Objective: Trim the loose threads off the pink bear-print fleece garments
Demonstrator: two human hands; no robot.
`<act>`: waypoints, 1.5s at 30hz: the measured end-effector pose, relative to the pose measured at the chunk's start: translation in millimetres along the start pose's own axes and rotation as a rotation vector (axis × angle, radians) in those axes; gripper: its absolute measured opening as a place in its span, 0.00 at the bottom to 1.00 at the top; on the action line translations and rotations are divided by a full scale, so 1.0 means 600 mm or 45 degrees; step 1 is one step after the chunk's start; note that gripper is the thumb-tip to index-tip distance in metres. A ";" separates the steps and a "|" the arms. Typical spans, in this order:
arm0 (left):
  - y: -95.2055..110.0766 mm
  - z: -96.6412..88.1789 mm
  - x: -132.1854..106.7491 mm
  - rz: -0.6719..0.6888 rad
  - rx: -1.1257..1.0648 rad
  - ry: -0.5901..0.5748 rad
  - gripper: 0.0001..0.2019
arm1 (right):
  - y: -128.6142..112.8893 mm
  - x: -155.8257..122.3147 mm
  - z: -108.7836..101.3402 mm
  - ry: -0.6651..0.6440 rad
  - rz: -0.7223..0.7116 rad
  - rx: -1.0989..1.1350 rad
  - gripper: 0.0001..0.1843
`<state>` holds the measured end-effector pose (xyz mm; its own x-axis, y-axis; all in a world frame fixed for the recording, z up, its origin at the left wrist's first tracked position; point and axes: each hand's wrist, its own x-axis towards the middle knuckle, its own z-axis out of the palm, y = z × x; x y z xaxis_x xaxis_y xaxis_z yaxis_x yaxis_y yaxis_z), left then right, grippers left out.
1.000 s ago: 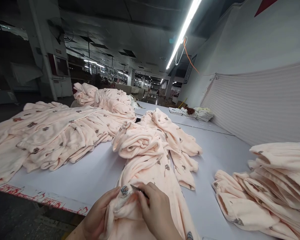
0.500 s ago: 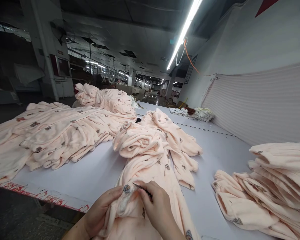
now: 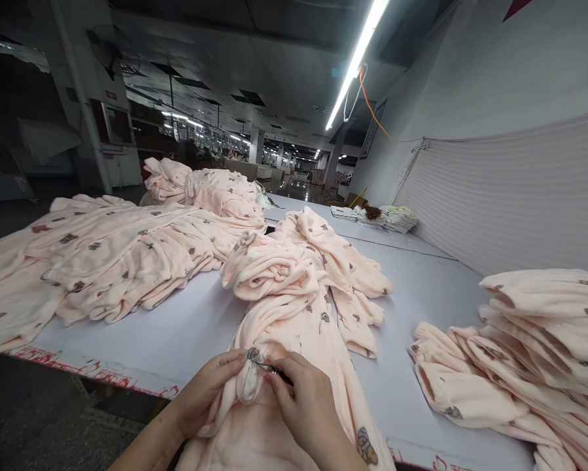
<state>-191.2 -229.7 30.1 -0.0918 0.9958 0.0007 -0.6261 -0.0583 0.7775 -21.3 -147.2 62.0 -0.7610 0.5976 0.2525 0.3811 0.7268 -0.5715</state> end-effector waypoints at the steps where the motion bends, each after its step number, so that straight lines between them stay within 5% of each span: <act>1: 0.000 0.000 0.000 -0.004 -0.009 0.020 0.11 | -0.001 -0.007 0.000 -0.014 -0.017 -0.030 0.10; 6: -0.005 0.001 0.004 -0.026 -0.030 0.089 0.10 | -0.009 -0.032 0.003 -0.010 -0.124 -0.266 0.13; 9: -0.007 -0.002 0.008 0.013 -0.070 0.171 0.08 | -0.017 -0.044 0.014 -0.026 -0.049 -0.132 0.11; 13: 0.010 -0.019 0.018 0.134 -0.141 0.320 0.08 | -0.017 -0.075 0.055 -0.324 -0.003 -0.057 0.18; 15: 0.029 -0.035 0.024 0.240 -0.163 0.416 0.08 | -0.011 -0.087 0.074 -0.401 0.019 -0.145 0.15; 19: 0.073 -0.073 0.030 0.533 -0.177 0.650 0.08 | -0.004 -0.091 0.085 -0.269 0.191 -0.008 0.08; 22: 0.094 -0.102 0.031 0.640 -0.099 0.757 0.11 | -0.009 -0.093 0.090 -0.365 0.184 0.012 0.19; 26: 0.118 -0.153 0.030 0.702 0.161 0.912 0.09 | -0.007 -0.090 0.091 -0.312 0.097 -0.045 0.13; 30: 0.147 -0.195 0.024 0.733 0.611 1.056 0.09 | 0.014 -0.077 0.068 -0.160 0.246 0.329 0.06; 33: 0.141 -0.175 0.001 0.762 0.932 1.028 0.13 | 0.024 -0.070 0.057 -0.109 0.275 0.467 0.06; 36: 0.085 -0.106 -0.049 0.816 1.180 0.944 0.13 | 0.024 -0.066 0.056 -0.024 0.215 0.453 0.04; 38: 0.027 -0.054 -0.085 0.660 1.490 0.663 0.05 | 0.020 -0.065 0.054 -0.034 0.218 0.432 0.05; 40: -0.032 -0.013 -0.109 0.402 1.494 0.368 0.10 | 0.015 -0.067 0.047 -0.079 0.243 0.390 0.07; 45: -0.111 0.018 -0.108 0.546 1.217 0.557 0.13 | 0.001 -0.085 0.018 -0.084 0.117 0.058 0.10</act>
<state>-135.2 -289.5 -15.0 -0.5366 0.7855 0.3083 0.3525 -0.1233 0.9277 12.3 -180.6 40.5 -0.7573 0.6364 0.1465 0.4277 0.6529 -0.6251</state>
